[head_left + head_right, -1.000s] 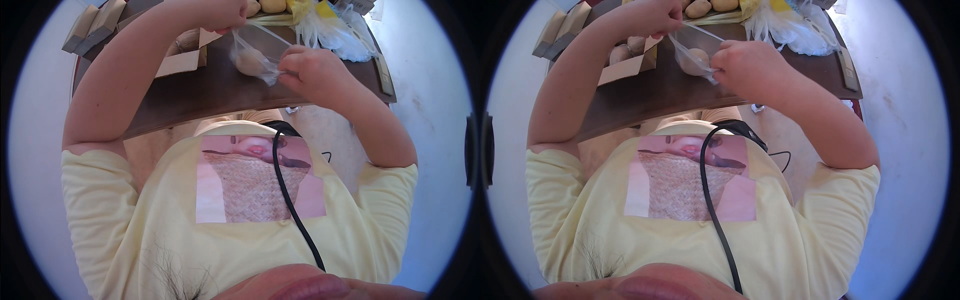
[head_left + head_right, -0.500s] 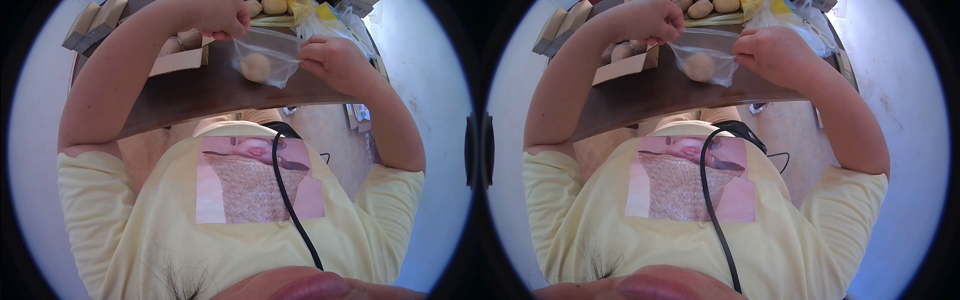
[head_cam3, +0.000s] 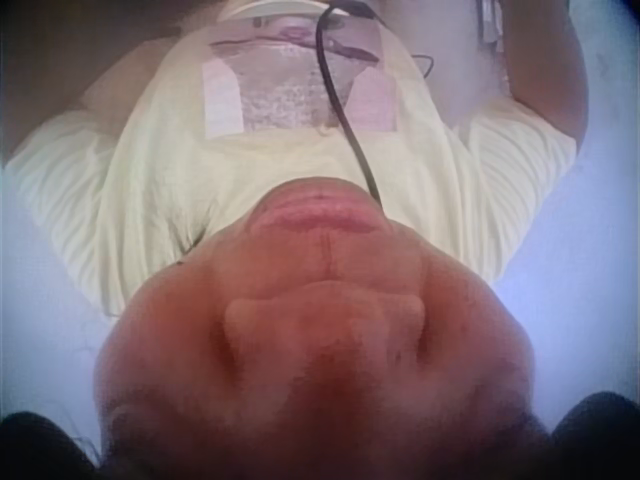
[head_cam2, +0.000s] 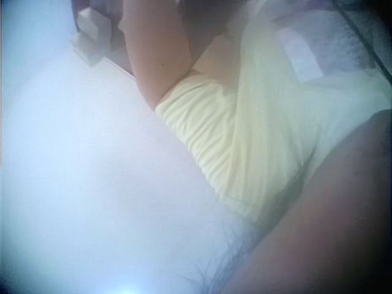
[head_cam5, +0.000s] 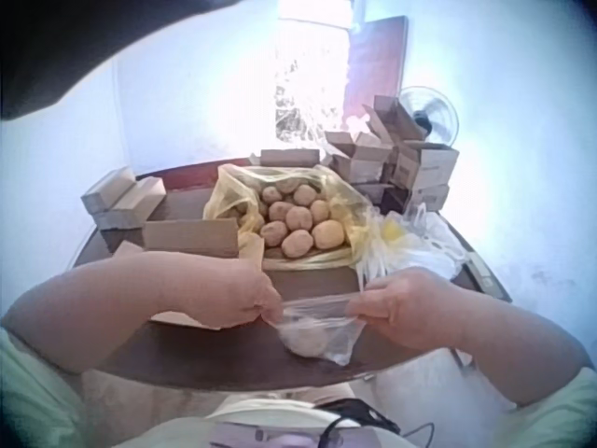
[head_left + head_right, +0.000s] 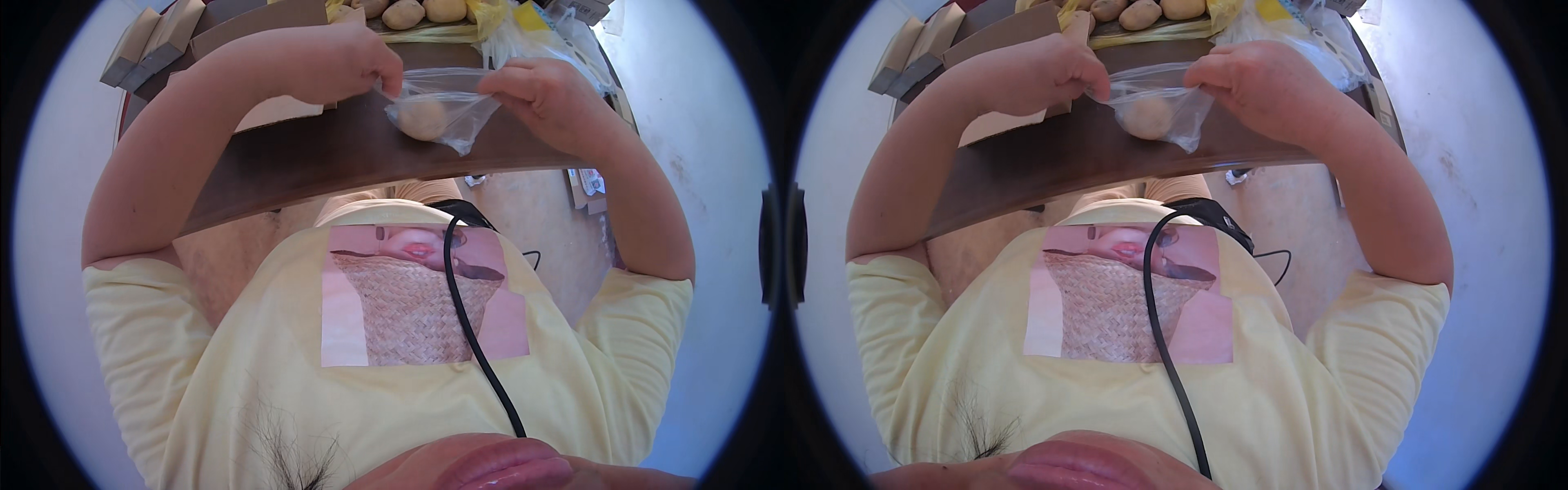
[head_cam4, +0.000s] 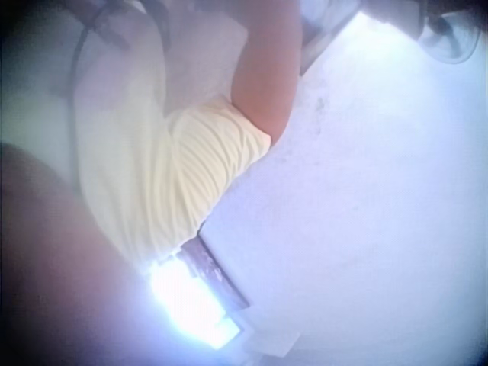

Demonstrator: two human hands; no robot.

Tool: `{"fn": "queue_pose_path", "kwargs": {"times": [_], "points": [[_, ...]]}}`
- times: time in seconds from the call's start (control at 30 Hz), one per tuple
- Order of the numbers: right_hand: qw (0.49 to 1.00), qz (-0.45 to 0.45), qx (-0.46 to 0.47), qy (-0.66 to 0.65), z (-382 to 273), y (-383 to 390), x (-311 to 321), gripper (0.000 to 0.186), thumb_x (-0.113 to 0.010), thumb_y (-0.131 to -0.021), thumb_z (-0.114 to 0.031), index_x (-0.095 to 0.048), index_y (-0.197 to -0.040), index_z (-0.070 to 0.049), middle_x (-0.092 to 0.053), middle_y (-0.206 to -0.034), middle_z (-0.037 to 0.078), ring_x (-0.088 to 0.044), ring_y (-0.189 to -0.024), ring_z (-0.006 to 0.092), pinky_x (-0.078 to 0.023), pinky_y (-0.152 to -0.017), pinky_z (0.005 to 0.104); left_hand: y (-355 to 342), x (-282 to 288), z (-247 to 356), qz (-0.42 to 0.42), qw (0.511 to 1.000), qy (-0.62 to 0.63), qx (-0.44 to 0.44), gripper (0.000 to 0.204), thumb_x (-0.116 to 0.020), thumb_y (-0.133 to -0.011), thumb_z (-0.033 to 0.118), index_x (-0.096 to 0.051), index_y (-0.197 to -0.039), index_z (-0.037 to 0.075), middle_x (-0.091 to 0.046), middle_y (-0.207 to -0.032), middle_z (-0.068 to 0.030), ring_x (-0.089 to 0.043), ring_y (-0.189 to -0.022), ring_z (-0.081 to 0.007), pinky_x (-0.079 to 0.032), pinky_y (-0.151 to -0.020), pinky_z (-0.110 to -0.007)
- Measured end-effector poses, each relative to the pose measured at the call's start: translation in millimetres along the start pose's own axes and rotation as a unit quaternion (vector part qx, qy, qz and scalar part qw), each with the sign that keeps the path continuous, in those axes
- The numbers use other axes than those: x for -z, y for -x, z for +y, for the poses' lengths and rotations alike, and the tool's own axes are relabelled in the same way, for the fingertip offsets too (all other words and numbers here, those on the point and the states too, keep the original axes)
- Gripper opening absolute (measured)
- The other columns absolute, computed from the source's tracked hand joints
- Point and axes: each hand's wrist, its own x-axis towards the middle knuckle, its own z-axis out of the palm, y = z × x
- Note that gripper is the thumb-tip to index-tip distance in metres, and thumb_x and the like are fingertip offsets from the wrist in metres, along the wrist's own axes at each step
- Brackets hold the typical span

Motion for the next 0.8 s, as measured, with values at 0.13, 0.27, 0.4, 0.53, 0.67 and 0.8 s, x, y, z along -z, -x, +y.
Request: {"fn": "queue_pose_path", "kwargs": {"times": [0.13, 0.27, 0.4, 0.53, 0.67, 0.8], "points": [[1.0, -0.005, 0.006, -0.022, 3.2, 2.6, 6.0, 0.014, -0.065, -0.085, -0.003, -0.064, -0.098, -0.003, -0.062, -0.085, 0.011, -0.062, -0.082, 0.0306, -0.049, -0.072, 0.0378, 6.0, -2.7, 9.9, 0.01, 0.991, -0.127, -0.031, 0.012, -0.065, -0.084, 0.011, -0.067, -0.096, 0.006, -0.065, -0.098, -0.0075, -0.062, -0.091, -0.0281, -0.049, -0.083, -0.039], [0.999, -0.012, -0.007, -0.035, -0.7, 1.2, 5.0, 0.013, -0.067, -0.084, -0.003, -0.064, -0.097, -0.003, -0.061, -0.086, 0.01, -0.061, -0.082, 0.0309, -0.049, -0.072, 0.0379, 2.6, 2.4, 16.6, 0.021, 0.984, -0.178, 0.009, 0.013, -0.072, -0.08, 0.014, -0.067, -0.089, 0.007, -0.064, -0.111, -0.0049, -0.061, -0.102, -0.0281, -0.049, -0.087, -0.038], [0.999, -0.045, -0.005, -0.019, 8.1, 1.1, 3.4, 0.011, -0.068, -0.084, -0.005, -0.063, -0.094, -0.003, -0.061, -0.087, 0.011, -0.061, -0.082, 0.0315, -0.049, -0.072, 0.0388, 7.0, -4.0, 7.1, 0.168, 0.947, -0.15, -0.229, 0.012, -0.073, -0.078, 0.012, -0.066, -0.087, 0.008, -0.064, -0.111, -0.0011, -0.057, -0.107, -0.0257, -0.047, -0.089, -0.038], [1.0, -0.011, 0.018, 0.005, 8.0, -3.6, 2.6, 0.007, -0.066, -0.085, -0.009, -0.063, -0.089, -0.004, -0.062, -0.089, 0.011, -0.062, -0.084, 0.033, -0.05, -0.073, 0.0406, 4.7, -16.1, 9.4, 0.158, 0.923, -0.147, -0.32, 0.012, -0.073, -0.078, 0.013, -0.064, -0.085, 0.008, -0.064, -0.106, -0.0007, -0.055, -0.106, -0.0238, -0.046, -0.091, -0.038], [0.999, -0.011, 0.032, 0.029, 11.0, -3.9, 3.0, 0.01, -0.068, -0.084, -0.006, -0.061, -0.091, -0.002, -0.064, -0.096, 0.01, -0.062, -0.089, 0.0322, -0.05, -0.077, 0.0393, 5.6, -10.8, 9.6, 0.099, 0.944, -0.17, -0.266, 0.012, -0.073, -0.079, 0.014, -0.064, -0.086, 0.009, -0.064, -0.093, -0.0016, -0.057, -0.1, -0.0241, -0.046, -0.089, -0.039], [0.998, 0.003, 0.043, 0.039, 10.2, -1.0, 4.9, 0.014, -0.071, -0.082, -0.007, -0.06, -0.088, 0.0, -0.065, -0.1, 0.009, -0.063, -0.089, 0.0311, -0.051, -0.078, 0.038, 8.5, -7.5, 4.8, 0.185, 0.936, -0.18, -0.241, 0.012, -0.072, -0.08, 0.013, -0.063, -0.088, 0.01, -0.063, -0.084, -0.0036, -0.06, -0.087, -0.0257, -0.048, -0.079, -0.038]]}}
